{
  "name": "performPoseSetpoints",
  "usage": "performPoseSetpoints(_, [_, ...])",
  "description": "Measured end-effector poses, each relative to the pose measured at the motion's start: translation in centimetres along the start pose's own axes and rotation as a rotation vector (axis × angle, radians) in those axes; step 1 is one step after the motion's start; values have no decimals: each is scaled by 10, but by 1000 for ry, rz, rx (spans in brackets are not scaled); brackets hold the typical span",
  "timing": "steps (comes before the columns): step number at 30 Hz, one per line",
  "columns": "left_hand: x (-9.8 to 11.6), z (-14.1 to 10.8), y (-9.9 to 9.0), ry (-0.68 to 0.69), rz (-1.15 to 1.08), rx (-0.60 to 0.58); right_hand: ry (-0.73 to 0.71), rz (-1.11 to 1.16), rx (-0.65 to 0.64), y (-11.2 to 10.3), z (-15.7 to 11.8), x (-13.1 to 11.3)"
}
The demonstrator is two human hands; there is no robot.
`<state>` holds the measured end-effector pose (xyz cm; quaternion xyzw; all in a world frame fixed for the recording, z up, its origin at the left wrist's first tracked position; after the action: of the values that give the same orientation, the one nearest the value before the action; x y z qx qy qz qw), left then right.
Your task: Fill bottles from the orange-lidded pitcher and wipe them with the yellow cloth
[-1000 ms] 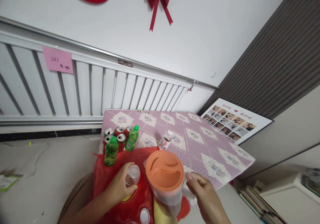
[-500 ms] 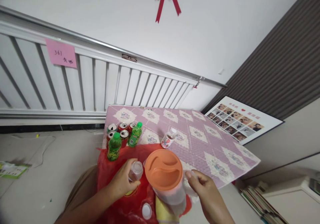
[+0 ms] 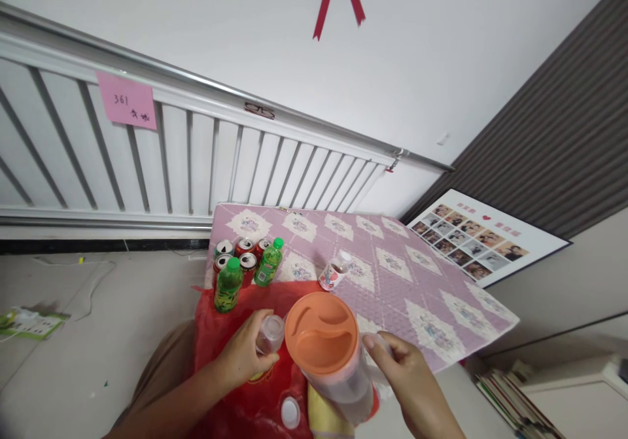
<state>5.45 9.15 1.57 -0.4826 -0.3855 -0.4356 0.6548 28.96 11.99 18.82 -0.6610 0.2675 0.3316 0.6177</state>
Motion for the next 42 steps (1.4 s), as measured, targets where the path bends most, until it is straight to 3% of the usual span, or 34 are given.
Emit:
performPoseSetpoints(11, [1,1,-1,-2,-6,5,-15,-43,0,3,4,-1])
performPoseSetpoints(17, [1,1,-1,-5,-2,-2,-14,-127,-61,3,8,0])
performPoseSetpoints(29, [2,1,-1,-15,-1,-6,-56,-161,27,1,8,-14])
performPoseSetpoints(42, [3,1,-2,-17,-4,-11,-74,-258,-17,5,14,-16])
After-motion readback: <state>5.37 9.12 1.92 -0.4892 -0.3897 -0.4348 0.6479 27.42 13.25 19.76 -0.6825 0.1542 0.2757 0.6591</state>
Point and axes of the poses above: each hand's wrist, its own z-axis towards the middle knuckle, its own y-axis out of the palm, x = y × z, the point moved 9 cm from there along z, towards the middle knuckle, and after that the axes turned 1 degree about -z, right-handed, at the moved point
